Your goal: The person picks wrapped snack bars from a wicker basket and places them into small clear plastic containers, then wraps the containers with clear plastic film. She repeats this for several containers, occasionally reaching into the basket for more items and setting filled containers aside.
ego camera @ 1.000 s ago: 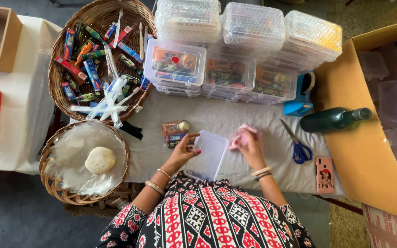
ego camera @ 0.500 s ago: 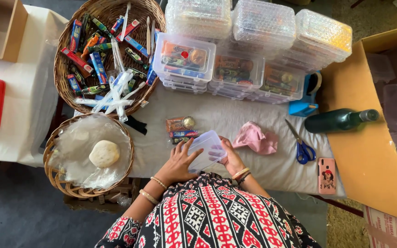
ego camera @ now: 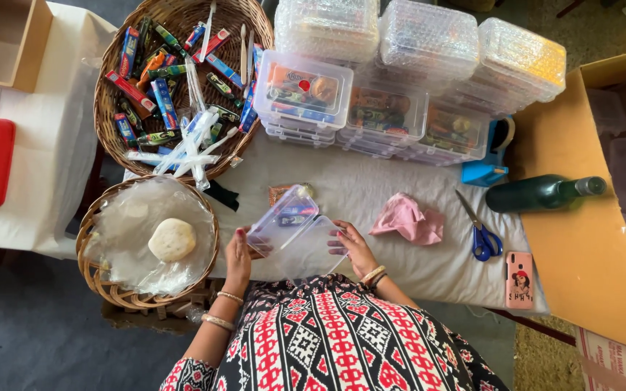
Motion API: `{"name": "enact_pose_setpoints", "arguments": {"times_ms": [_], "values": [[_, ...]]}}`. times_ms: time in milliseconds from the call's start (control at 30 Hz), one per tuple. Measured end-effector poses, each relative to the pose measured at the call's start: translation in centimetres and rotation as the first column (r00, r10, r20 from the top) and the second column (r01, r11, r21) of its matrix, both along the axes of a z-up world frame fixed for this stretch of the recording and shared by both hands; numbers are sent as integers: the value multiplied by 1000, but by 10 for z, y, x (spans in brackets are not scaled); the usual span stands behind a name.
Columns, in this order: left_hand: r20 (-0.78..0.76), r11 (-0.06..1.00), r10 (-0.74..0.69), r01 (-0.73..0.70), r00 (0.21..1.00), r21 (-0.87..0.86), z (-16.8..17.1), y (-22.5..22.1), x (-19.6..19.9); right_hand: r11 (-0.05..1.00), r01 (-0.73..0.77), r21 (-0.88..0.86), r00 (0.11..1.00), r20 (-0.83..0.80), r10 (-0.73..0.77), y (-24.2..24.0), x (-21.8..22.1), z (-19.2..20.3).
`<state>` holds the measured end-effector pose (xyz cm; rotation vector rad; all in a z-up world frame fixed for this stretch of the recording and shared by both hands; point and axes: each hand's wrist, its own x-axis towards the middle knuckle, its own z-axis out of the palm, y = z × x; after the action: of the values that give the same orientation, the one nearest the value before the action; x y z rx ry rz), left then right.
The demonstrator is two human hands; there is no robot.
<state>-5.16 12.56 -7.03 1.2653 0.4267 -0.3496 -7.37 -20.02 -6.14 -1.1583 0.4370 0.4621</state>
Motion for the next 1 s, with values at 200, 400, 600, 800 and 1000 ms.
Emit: {"name": "enact_pose_setpoints", "arguments": {"times_ms": [200,400,600,800,1000], "values": [[316,730,-193,-79,929,679,59,7,-11,998,-6,-57,1000,22,7,12,7,6],[508,603,-419,-188,753,775,26,3,-28,999,-52,-10,996,66,53,17,16,11],[212,954,-58,-8,976,299,58,2,-20,963,-267,-24,952,149,267,7,33,27],[147,886,-204,119,968,448,69,13,-34,805,20,-593,967,217,136,-23,101,-77],[194,860,-165,45,967,508,50,24,-53,593,40,-804,855,335,396,6,135,-105]]}}
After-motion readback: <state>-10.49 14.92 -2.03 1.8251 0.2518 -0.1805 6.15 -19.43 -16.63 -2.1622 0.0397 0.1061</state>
